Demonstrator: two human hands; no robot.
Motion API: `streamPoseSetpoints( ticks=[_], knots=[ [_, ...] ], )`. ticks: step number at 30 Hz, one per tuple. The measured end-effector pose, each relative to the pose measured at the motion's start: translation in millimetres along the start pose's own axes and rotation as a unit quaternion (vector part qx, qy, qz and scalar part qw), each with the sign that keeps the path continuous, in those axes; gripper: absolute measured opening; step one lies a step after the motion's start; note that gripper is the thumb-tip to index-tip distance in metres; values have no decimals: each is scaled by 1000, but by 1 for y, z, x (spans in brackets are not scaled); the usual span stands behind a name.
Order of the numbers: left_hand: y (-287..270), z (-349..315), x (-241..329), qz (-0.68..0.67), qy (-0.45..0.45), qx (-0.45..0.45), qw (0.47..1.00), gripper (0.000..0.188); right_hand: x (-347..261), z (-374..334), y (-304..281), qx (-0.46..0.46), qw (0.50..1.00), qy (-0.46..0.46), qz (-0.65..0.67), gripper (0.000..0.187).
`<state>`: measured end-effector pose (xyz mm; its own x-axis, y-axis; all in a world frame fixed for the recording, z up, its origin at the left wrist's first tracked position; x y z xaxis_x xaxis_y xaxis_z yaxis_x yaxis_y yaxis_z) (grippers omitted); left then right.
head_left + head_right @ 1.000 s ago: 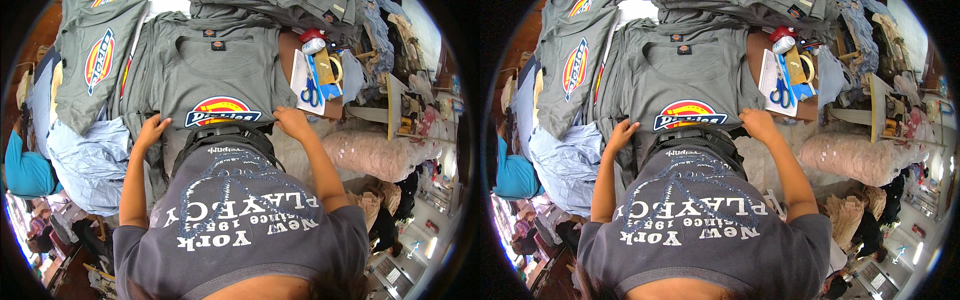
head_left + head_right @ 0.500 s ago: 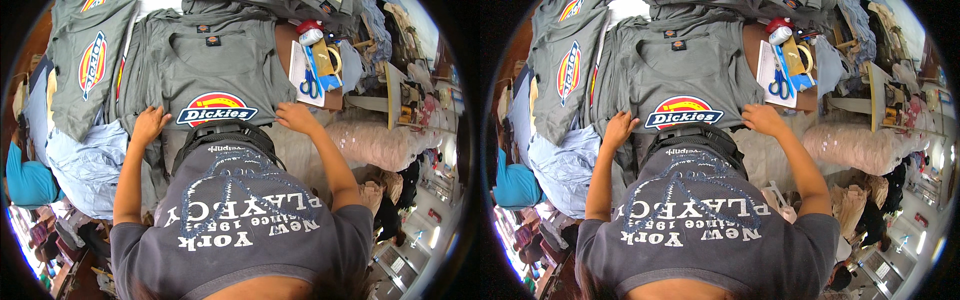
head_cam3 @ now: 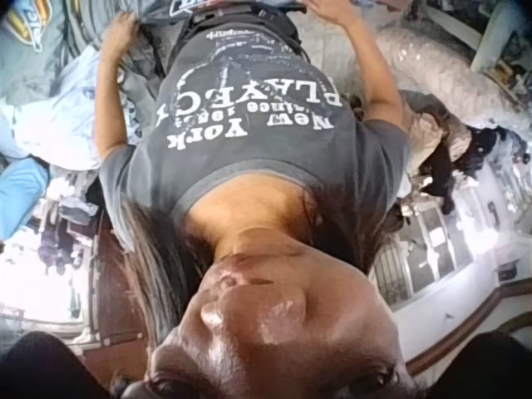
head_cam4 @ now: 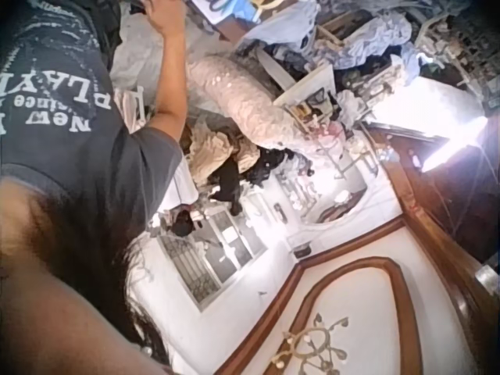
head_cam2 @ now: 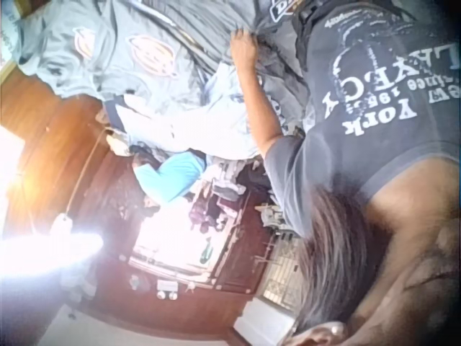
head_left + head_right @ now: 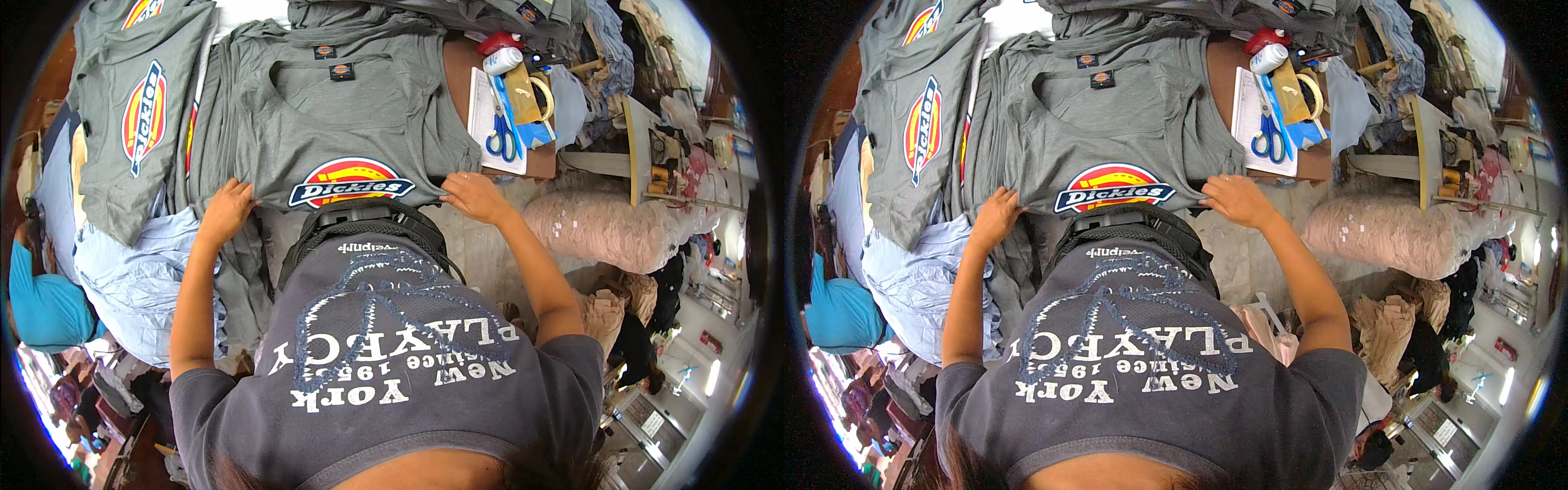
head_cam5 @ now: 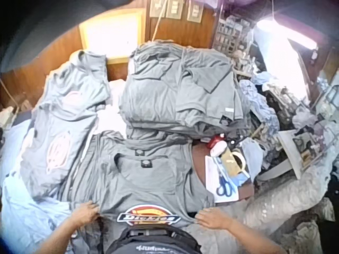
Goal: The person picks up, aligns, and trims loose threads from gray t-shirts before folding them and placing them onto a stack on a cluttered workstation.
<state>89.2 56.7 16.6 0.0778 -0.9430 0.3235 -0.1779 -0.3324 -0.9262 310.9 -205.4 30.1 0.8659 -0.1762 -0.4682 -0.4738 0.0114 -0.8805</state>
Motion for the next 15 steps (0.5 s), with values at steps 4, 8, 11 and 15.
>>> streamPoseSetpoints(
  ticks=[4,8,11,15],
  knots=[
    [-18,0,16,-102,17,159,982,24,14,-4,13,-29,991,115,67,26],
    [-6,-14,0,-14,-64,114,991,25,34,-9,-2,-48,977,206,-36,31],
    [-2,-18,-16,25,-127,25,991,26,50,-27,-23,50,956,276,-86,32],
    [-13,-2,-42,-225,-245,102,938,34,78,-26,-28,100,906,381,155,27]
  ],
)
Point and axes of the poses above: each hand's wrist, its own z-axis towards the middle knuckle, its own y-axis out of the palm, x = y × z, the point moved 9 cm from there along z, towards the middle knuckle, and after that the axes turned 9 degrees about y, right-handed, at the moved point
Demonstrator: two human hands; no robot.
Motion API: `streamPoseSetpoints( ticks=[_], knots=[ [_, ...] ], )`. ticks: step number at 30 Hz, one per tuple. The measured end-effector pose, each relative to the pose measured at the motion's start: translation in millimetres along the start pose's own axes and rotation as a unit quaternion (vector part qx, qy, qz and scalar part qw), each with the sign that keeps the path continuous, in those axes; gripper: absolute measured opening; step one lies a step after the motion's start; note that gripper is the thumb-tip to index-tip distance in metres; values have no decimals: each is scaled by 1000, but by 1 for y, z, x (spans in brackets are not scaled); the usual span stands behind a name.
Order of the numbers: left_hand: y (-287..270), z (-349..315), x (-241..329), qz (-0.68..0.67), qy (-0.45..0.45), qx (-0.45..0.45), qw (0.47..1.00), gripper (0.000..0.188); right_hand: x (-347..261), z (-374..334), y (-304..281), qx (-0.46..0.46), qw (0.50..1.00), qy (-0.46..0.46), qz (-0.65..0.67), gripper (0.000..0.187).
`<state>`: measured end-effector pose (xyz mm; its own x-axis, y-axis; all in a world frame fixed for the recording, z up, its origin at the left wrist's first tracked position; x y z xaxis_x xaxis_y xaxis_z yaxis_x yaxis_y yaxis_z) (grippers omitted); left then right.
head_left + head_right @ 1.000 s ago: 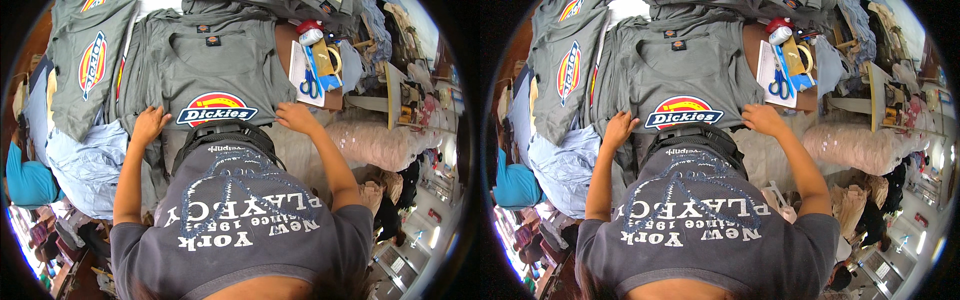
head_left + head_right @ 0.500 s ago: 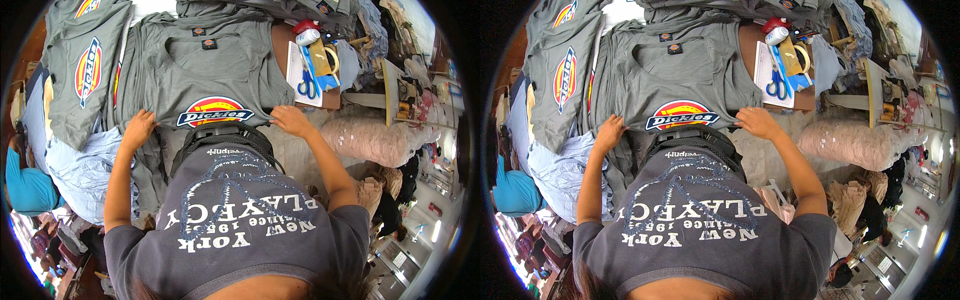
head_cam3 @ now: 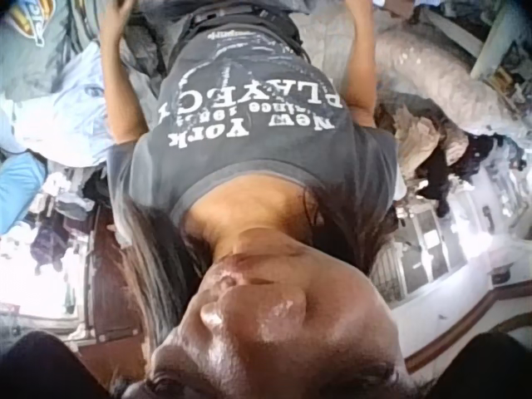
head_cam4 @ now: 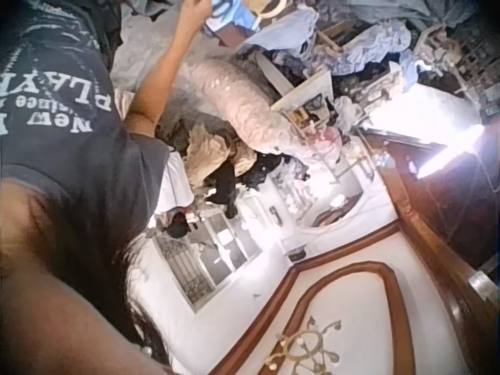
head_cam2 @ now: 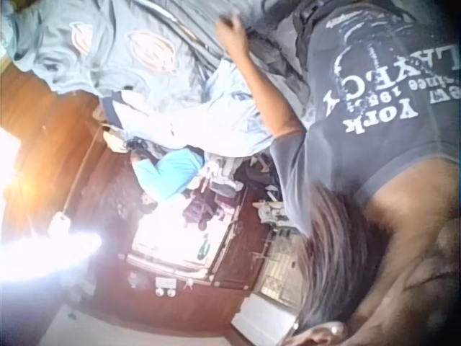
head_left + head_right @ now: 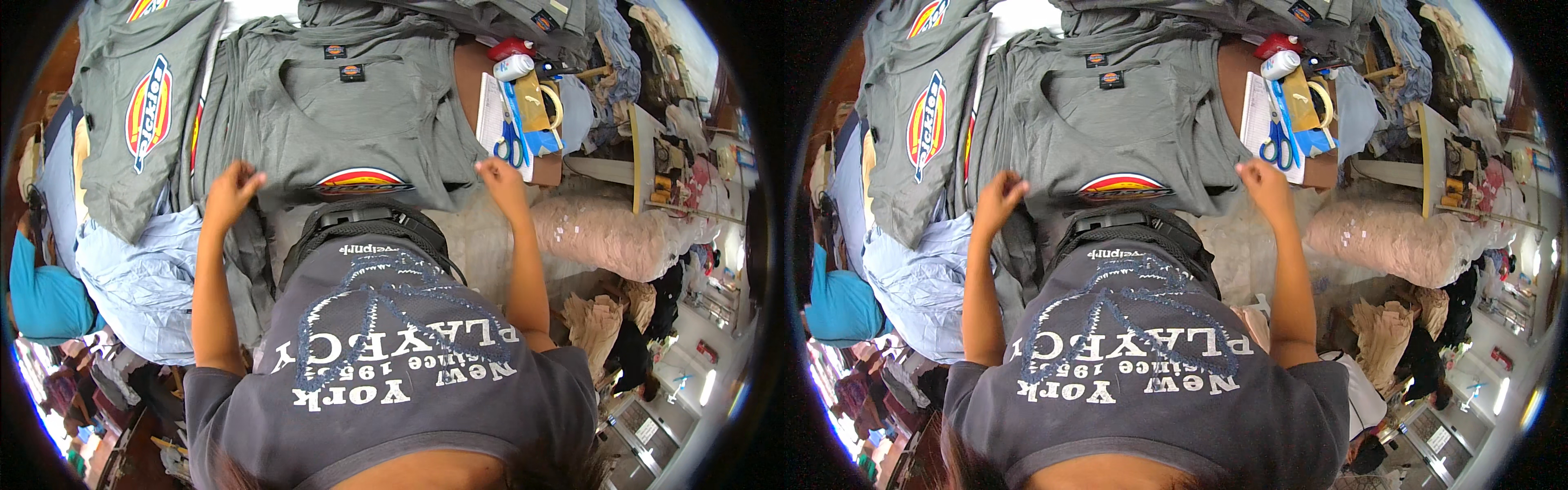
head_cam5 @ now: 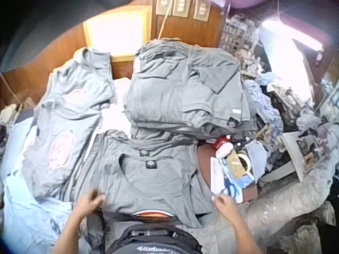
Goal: The person picks up, aligns, and trims loose threads from gray t-shirts before folding them and placing them onto a stack on a cluttered workstation.
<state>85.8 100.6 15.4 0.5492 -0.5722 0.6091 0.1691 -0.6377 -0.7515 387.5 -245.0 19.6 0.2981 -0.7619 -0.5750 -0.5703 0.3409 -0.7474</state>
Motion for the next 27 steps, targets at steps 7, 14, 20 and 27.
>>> streamPoseSetpoints(
  ticks=[7,14,20,27],
  knots=[
    [-31,100,-24,-260,-33,240,935,59,-55,98,37,-41,912,98,396,40],
    [9,101,-2,-685,-81,112,715,36,-47,109,5,115,959,-19,257,33],
    [8,60,33,-694,5,-36,719,25,-88,62,-34,170,985,12,-36,37],
    [-22,3,33,-644,79,0,761,36,-67,8,33,-244,746,111,609,33]
  ],
)
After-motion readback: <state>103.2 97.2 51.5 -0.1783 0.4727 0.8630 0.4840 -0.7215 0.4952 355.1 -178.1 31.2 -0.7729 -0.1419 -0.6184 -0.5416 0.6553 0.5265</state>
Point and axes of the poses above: each hand's wrist, its own z-axis towards the middle knuckle, its own y-axis out of the palm, x = y × z, the point moved 9 cm from there along z, towards the middle knuckle, and after that the axes turned 9 degrees about y, right-handed, at the moved point
